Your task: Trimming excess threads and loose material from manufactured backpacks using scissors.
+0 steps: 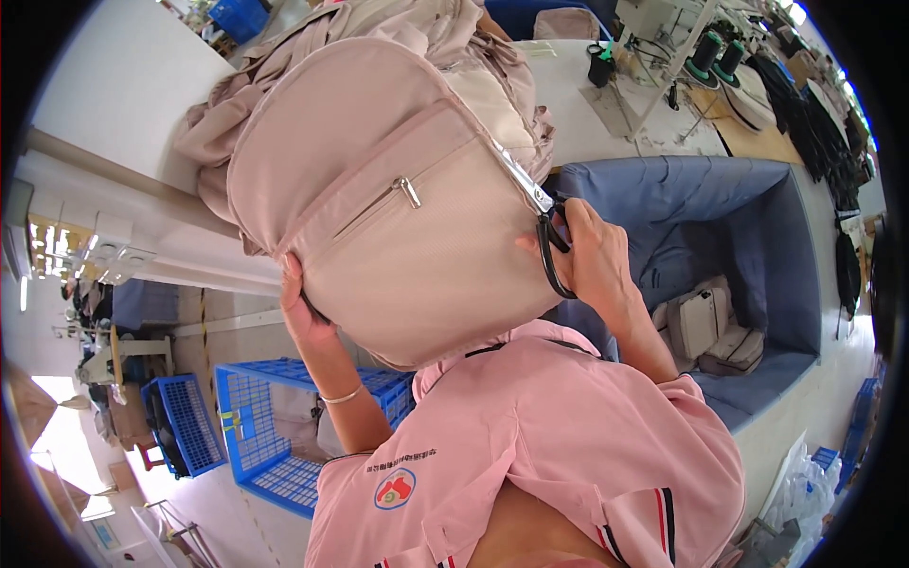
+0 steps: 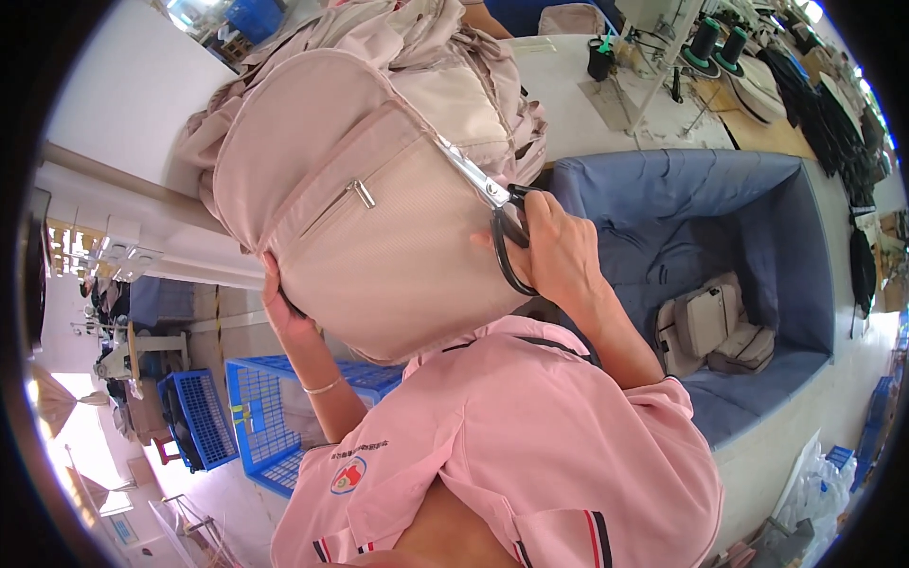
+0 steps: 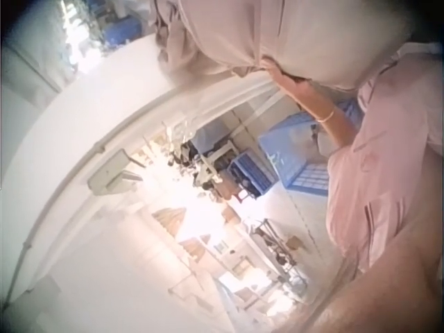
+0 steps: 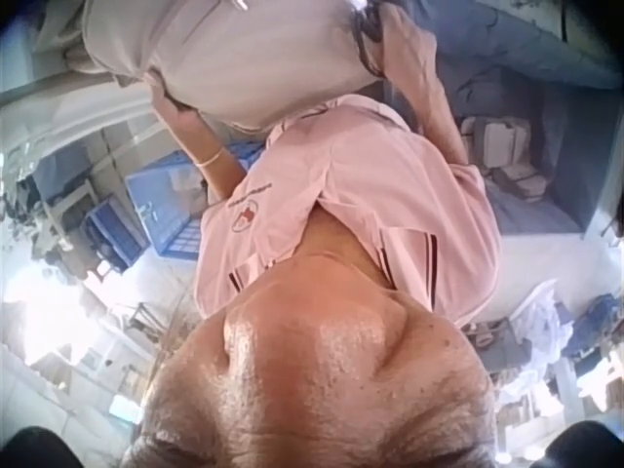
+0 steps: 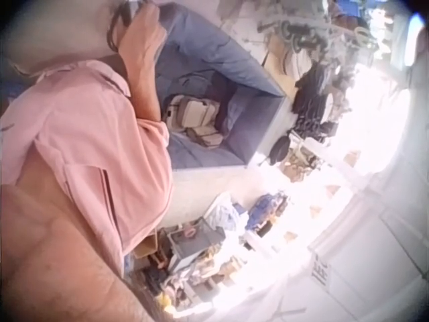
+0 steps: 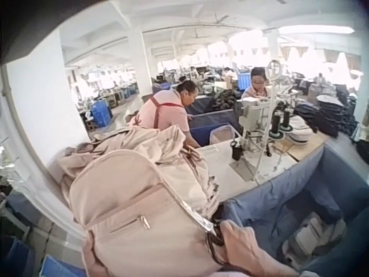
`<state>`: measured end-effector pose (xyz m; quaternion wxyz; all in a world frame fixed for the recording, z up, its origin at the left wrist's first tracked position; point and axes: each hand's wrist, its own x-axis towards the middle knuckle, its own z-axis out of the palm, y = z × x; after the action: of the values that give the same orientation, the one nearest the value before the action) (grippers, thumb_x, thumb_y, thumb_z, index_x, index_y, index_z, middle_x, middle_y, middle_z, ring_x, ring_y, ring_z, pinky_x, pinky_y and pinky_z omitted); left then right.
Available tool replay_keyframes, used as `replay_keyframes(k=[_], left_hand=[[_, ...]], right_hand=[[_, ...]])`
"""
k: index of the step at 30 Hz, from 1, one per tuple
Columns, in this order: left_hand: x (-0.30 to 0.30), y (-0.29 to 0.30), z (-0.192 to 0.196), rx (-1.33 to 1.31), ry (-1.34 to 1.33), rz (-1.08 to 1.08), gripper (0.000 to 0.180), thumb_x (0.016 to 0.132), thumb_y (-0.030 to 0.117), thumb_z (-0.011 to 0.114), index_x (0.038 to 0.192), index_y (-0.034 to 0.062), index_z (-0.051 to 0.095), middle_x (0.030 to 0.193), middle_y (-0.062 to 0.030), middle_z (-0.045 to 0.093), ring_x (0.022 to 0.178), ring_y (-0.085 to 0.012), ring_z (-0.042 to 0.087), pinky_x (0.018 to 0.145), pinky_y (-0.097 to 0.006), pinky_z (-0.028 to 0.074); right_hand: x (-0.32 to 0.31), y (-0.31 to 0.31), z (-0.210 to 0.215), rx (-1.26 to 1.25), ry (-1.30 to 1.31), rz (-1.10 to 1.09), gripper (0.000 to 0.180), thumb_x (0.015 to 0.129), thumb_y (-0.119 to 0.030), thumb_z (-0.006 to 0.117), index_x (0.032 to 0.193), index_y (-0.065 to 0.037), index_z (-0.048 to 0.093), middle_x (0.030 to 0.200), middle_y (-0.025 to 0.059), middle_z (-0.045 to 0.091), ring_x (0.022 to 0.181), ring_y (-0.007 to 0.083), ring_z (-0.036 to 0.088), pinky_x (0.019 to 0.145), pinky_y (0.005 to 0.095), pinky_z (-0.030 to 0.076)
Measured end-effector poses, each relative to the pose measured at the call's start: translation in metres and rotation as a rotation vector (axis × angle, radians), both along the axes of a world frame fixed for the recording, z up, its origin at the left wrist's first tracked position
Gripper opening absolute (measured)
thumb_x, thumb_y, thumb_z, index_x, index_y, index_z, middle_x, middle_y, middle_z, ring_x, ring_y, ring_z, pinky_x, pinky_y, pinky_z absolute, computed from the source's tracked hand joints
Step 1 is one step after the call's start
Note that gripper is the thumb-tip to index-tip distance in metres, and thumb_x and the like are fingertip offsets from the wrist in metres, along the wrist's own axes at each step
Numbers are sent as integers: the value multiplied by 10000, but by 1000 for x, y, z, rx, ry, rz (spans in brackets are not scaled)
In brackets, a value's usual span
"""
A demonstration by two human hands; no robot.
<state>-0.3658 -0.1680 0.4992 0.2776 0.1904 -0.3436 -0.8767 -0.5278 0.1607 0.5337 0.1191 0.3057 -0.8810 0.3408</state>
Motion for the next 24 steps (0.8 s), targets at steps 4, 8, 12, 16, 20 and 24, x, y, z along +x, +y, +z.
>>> replay_keyframes(k=[4, 8, 12, 16, 20, 24], left_hand=[[6, 7, 2, -31, 6, 57, 556, 931, 305, 664, 1353, -6, 479, 1276, -160, 602, 1120, -285, 626, 922, -431, 550], [19, 7, 9, -73, -27, 70, 549, 923, 287, 672, 1345, -11, 489, 1268, -154, 607, 1114, -279, 627, 925, -423, 545], [33, 1, 31, -307, -110, 94, 487, 896, 212, 685, 1290, -34, 539, 1192, -140, 650, 1055, -255, 653, 896, -385, 542], [18, 22, 96, -533, -317, 62, 424, 859, 163, 698, 1214, -46, 600, 1091, -123, 685, 968, -211, 668, 845, -327, 533], [1, 22, 131, -965, -518, -63, 333, 797, 155, 746, 1042, -57, 668, 872, -61, 695, 730, -89, 594, 657, -273, 496], [-15, 25, 156, -1448, -555, -303, 338, 788, 233, 748, 1011, -10, 674, 792, -63, 678, 615, -134, 545, 593, -295, 464]], right_hand=[[4, -3, -3, 3, -69, 27, 528, 790, -414, 795, 715, -14, 459, 610, 167, 482, 509, 337, 479, 498, 359, 422], [-4, -2, -12, -134, -184, 48, 467, 822, -372, 780, 750, 2, 510, 590, 115, 486, 517, 210, 495, 517, 312, 413], [-16, -12, -6, -517, -520, 162, 398, 834, -346, 784, 896, -5, 589, 729, 72, 613, 661, 87, 471, 594, 263, 428], [-24, -42, 9, -747, -384, 366, 427, 799, -313, 821, 951, -14, 556, 1007, 88, 675, 715, 112, 523, 677, 242, 453], [-30, -68, 42, -604, -85, 188, 498, 755, -295, 860, 1042, -21, 559, 1039, 61, 650, 822, 111, 571, 717, 244, 469], [-28, -94, 78, -433, 144, 260, 610, 643, -296, 917, 1118, -73, 607, 852, 68, 628, 695, 177, 580, 694, 266, 482]])
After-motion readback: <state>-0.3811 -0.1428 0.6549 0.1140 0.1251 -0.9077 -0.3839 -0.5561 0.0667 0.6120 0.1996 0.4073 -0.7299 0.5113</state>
